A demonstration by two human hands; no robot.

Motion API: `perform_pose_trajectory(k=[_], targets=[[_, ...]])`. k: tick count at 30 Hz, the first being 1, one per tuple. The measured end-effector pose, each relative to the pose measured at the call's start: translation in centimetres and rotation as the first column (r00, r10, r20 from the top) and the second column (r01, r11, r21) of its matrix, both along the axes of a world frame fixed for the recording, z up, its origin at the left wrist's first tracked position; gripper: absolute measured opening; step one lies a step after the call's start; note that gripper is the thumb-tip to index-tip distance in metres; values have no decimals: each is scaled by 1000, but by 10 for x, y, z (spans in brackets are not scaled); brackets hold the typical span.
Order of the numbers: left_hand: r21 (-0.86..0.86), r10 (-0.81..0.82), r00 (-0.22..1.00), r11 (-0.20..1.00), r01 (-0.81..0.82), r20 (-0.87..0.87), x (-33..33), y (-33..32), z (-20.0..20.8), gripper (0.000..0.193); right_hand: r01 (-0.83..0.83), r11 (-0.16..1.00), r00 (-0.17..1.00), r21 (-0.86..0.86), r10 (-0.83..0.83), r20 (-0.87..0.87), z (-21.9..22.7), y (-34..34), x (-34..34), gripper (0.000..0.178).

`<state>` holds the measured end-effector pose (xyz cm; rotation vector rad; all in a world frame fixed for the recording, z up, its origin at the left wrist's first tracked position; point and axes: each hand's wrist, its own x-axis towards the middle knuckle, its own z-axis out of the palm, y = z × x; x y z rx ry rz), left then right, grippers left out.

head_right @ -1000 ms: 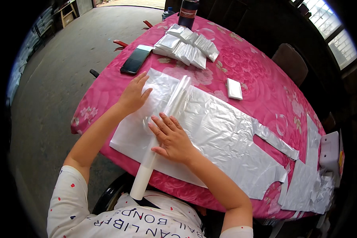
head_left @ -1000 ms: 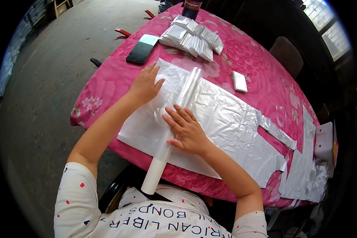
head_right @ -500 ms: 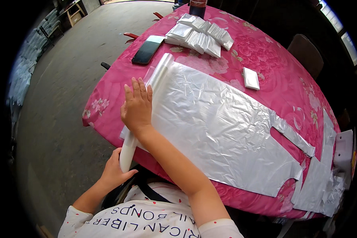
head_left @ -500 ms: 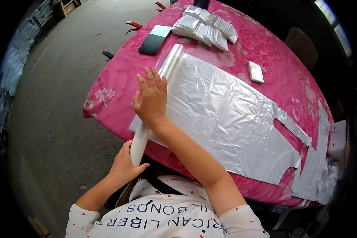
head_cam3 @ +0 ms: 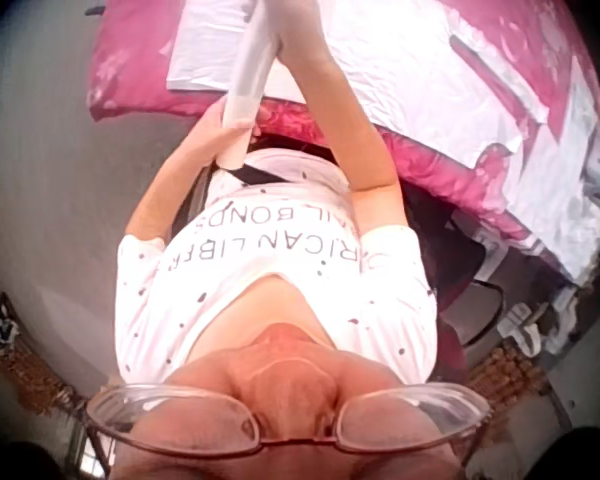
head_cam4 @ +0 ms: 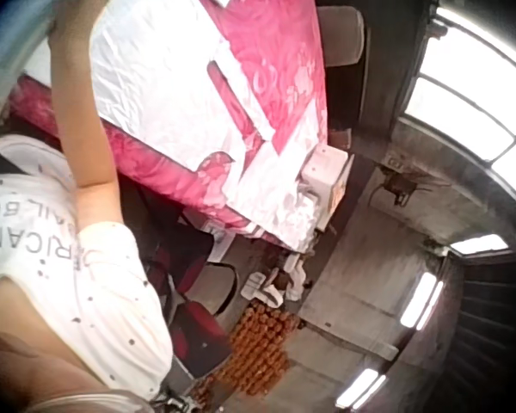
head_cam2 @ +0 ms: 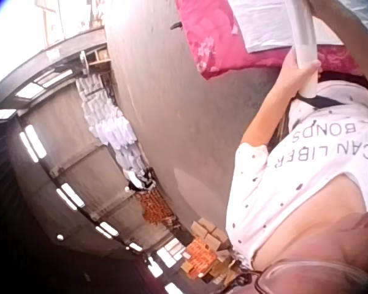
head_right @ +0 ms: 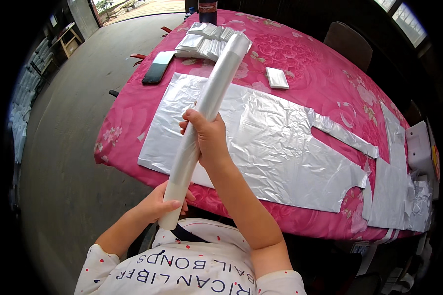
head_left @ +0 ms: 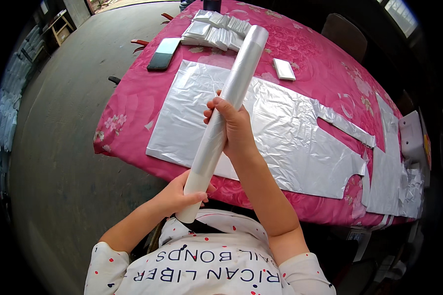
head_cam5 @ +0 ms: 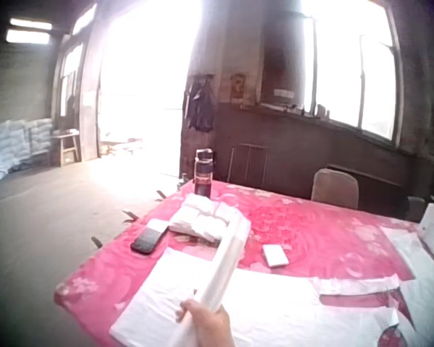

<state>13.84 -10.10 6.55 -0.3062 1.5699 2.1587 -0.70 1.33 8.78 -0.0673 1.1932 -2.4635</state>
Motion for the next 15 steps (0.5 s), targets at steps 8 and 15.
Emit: perform_pose_trajectory(k=[8, 15], targets=[[397, -284, 958, 883, 249, 31, 3, 17, -8, 52, 22, 980, 1000, -200, -21, 4, -2, 37, 4, 52], [170, -226, 972, 962, 212, 65, -12, 33, -9, 50, 170, 982, 985, 85, -172, 17, -14, 53, 8, 53]])
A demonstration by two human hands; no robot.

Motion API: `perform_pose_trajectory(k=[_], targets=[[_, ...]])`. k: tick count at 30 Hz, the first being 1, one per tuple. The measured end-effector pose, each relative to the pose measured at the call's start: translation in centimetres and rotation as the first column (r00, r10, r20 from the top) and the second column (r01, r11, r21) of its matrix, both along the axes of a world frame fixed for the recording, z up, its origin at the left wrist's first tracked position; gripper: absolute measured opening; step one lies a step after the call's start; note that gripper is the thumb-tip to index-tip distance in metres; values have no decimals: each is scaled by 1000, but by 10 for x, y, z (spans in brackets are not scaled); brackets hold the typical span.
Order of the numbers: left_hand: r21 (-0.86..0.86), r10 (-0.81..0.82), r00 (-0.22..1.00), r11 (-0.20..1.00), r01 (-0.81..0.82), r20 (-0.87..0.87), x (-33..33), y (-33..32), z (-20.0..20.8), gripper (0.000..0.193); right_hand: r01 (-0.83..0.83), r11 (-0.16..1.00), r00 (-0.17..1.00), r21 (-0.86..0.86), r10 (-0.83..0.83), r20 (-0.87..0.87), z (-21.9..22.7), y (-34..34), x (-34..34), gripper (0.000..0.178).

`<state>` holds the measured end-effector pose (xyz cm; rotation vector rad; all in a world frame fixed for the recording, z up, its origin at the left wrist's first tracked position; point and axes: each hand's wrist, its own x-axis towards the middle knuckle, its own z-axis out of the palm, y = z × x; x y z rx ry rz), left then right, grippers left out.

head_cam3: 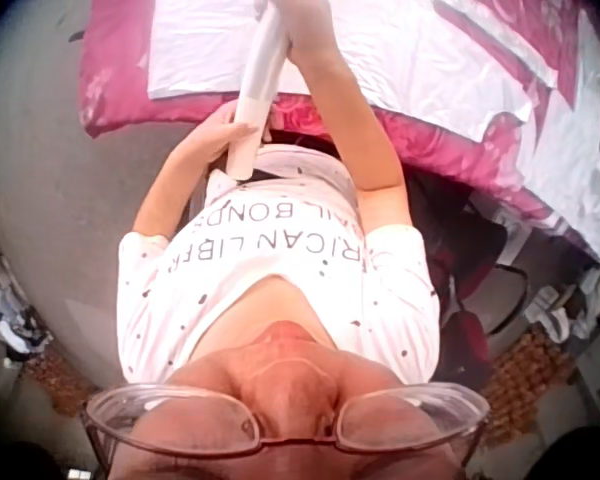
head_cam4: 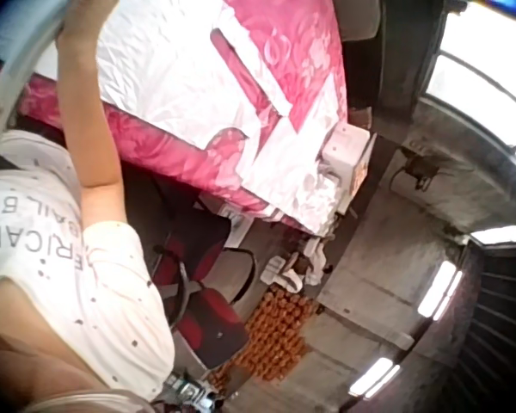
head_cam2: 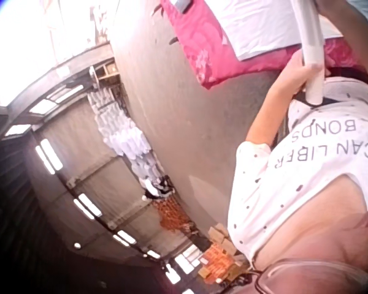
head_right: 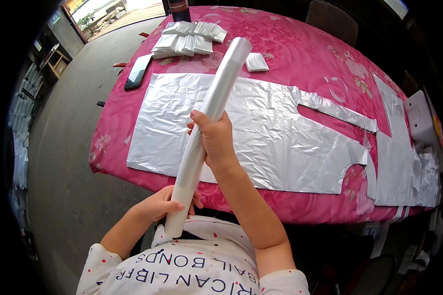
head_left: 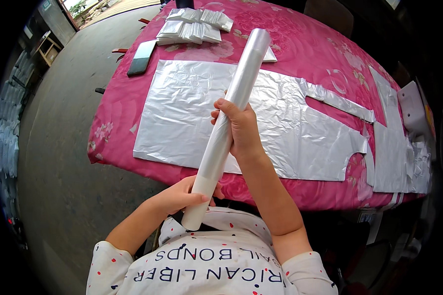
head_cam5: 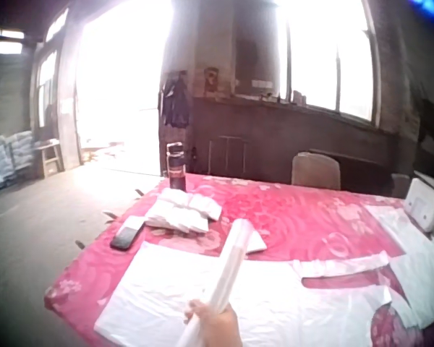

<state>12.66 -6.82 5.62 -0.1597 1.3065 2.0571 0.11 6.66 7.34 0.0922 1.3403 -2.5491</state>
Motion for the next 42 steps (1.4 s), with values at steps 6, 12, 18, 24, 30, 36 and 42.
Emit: perform_pose_trajectory(k=[6, 12, 18, 24, 30, 36, 42], targets=[[-52, -212, 968, 974, 221, 132, -12, 1, -1, 63, 69, 998, 993, 2, -68, 97, -11, 16, 3, 60], [-74, -46, 998, 996, 42, -53, -12, -3, -17, 61, 178, 983, 974, 35, -181, 133, -36, 16, 15, 44], [-153, -90, 969, 980, 127, 228, -9, -20, -30, 47, 95, 989, 989, 111, -106, 99, -57, 11, 20, 46], [-169, -208, 937, 950, 261, 281, 13, -47, -32, 64, 313, 911, 950, 267, -300, -92, -61, 86, -42, 49], [-328, -135, 941, 914, 240, 312, 27, -45, -25, 53, -88, 825, 996, 558, 77, 43, -34, 127, -66, 25], [-470, -94, 963, 858, 207, 253, 32, -35, -16, 29, -324, 597, 925, 734, 362, 114, -25, 122, -64, 25], [-478, -127, 978, 857, 192, 165, 35, -34, -16, 34, -240, 686, 955, 687, 293, 41, -28, 129, -63, 15]])
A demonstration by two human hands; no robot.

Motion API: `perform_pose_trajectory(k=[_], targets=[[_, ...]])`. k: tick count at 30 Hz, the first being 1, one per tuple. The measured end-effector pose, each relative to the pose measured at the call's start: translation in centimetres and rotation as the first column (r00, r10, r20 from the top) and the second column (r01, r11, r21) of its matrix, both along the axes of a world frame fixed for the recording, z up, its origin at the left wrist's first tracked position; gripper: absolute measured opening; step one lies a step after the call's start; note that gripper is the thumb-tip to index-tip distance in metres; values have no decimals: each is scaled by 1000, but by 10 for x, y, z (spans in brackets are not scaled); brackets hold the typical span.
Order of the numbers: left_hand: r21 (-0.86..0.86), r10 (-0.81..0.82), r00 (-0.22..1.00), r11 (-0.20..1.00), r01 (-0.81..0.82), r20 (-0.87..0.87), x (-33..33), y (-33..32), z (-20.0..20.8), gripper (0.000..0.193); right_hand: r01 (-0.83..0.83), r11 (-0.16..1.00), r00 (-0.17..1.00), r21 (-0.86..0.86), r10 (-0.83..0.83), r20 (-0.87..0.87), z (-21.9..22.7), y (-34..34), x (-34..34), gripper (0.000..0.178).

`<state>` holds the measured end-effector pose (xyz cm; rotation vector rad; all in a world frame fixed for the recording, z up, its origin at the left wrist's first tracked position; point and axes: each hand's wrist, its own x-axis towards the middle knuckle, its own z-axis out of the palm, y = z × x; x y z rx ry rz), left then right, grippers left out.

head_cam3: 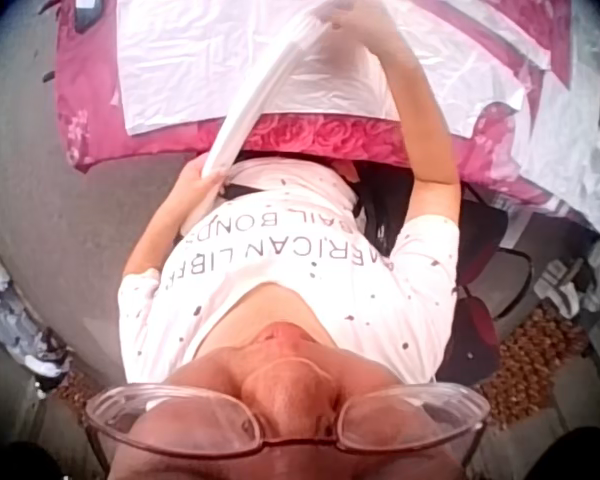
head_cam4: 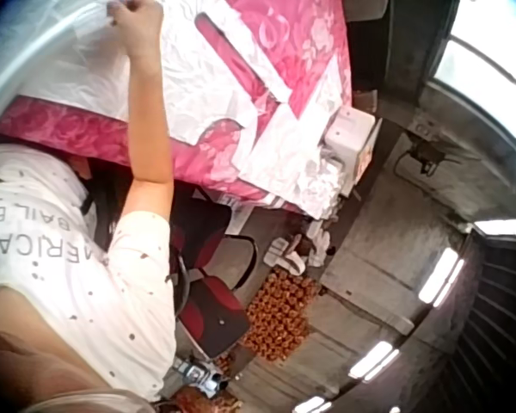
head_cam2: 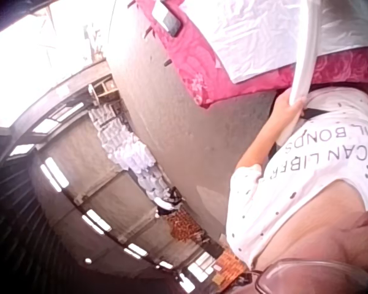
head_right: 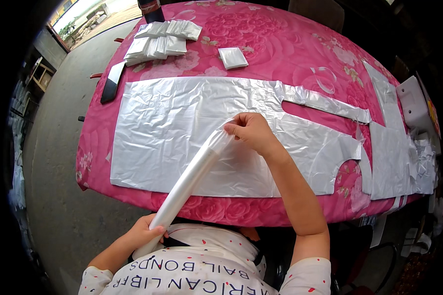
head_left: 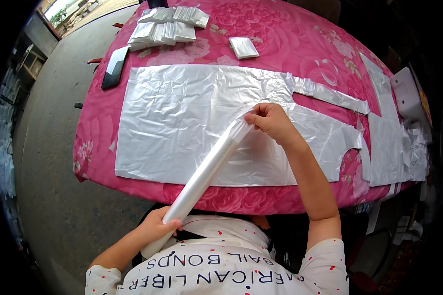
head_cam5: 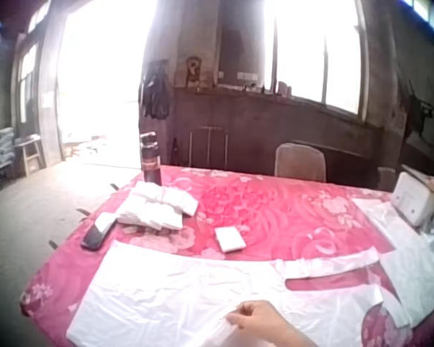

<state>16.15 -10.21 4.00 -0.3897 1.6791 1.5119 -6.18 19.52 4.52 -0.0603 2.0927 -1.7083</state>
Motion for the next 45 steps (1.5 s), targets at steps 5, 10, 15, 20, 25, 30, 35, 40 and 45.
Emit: perform_pose_trajectory(k=[5, 10, 15, 20, 25, 30, 35, 40, 45], targets=[[-28, -51, 993, 998, 54, 109, 16, -23, -3, 38, 385, 916, 890, 115, -335, -308, -10, 70, -37, 14], [25, -305, 936, 952, 306, 173, 17, -71, -5, 45, 548, 826, 795, 128, -467, -387, -22, 178, -54, 13], [-198, -685, 724, 724, 661, -87, -42, -48, 36, 51, 373, 927, 873, 47, -333, -357, -17, 144, -51, 15], [-781, -868, 164, 494, 382, -469, -110, 32, 55, 50, 161, 987, 943, -5, -156, -293, -7, 66, -52, 16], [-752, -725, -252, 658, 22, -641, -150, 78, 20, 49, -1, 999, 964, 43, 12, -265, -7, 26, -63, 16], [-630, -571, -290, 754, 187, -768, -135, 58, -1, 54, -57, 987, 974, 150, 88, -210, -13, 27, -72, 17], [-780, -760, -211, 546, 307, -615, -122, 39, -11, 73, -61, 978, 988, 199, 87, -127, -15, 29, -79, 23], [-831, -822, -177, 491, 261, -541, -94, 50, -24, 82, 217, 967, 960, 133, -187, -209, -2, 20, -66, 44], [-836, -847, -35, 517, 184, -531, -60, 76, -32, 82, -57, 891, 850, 451, 280, -445, 26, -3, 25, 52]])
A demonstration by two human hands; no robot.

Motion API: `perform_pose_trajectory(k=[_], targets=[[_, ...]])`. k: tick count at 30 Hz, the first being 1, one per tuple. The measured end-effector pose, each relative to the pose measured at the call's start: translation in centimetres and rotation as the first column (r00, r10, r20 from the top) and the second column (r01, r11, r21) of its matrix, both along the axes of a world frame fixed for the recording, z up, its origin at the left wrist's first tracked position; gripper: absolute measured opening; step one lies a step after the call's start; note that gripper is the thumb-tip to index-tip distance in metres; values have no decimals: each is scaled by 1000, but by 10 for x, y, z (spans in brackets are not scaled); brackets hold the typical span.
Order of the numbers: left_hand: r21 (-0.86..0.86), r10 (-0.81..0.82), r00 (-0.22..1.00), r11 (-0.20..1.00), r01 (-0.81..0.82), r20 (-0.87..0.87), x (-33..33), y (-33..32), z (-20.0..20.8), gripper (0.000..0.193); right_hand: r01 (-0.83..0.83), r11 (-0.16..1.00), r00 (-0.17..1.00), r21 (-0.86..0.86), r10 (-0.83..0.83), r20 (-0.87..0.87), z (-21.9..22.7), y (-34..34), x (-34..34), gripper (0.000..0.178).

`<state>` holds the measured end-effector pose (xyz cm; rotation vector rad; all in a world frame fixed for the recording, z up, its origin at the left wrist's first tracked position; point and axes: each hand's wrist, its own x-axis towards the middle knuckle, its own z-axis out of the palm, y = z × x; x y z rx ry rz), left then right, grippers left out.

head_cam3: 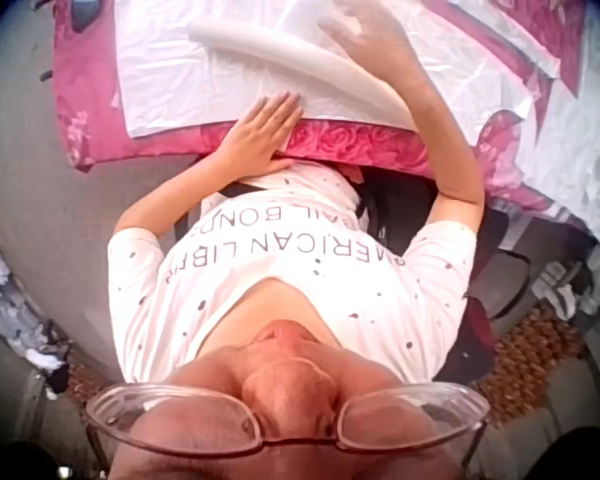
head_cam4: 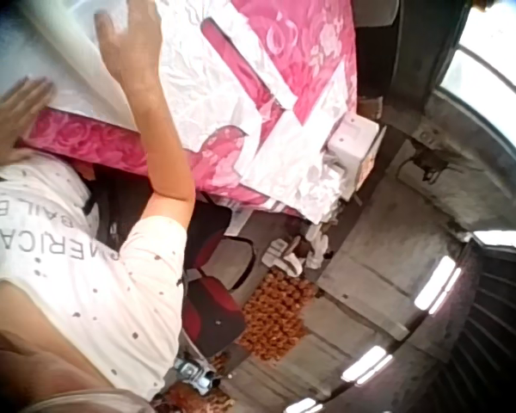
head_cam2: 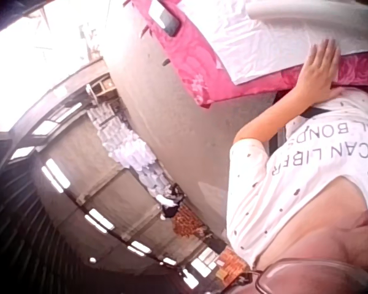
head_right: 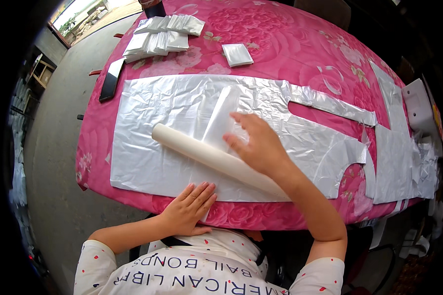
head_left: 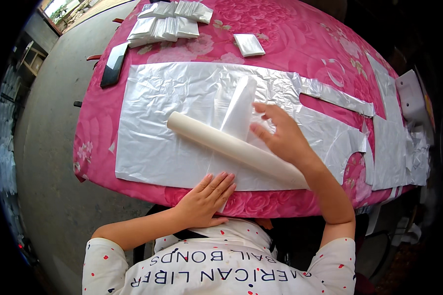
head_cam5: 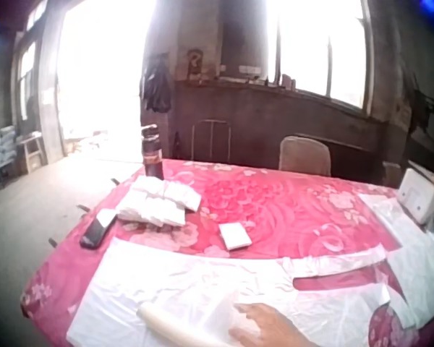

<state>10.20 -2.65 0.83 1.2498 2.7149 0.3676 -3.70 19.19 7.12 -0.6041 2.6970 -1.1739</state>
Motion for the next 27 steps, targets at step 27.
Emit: perform_pose_trajectory(k=[27], targets=[[-106, -208, 959, 976, 190, -192, 6, 17, -9, 54, -212, 956, 895, 204, 274, -352, -25, -2, 60, 46]])
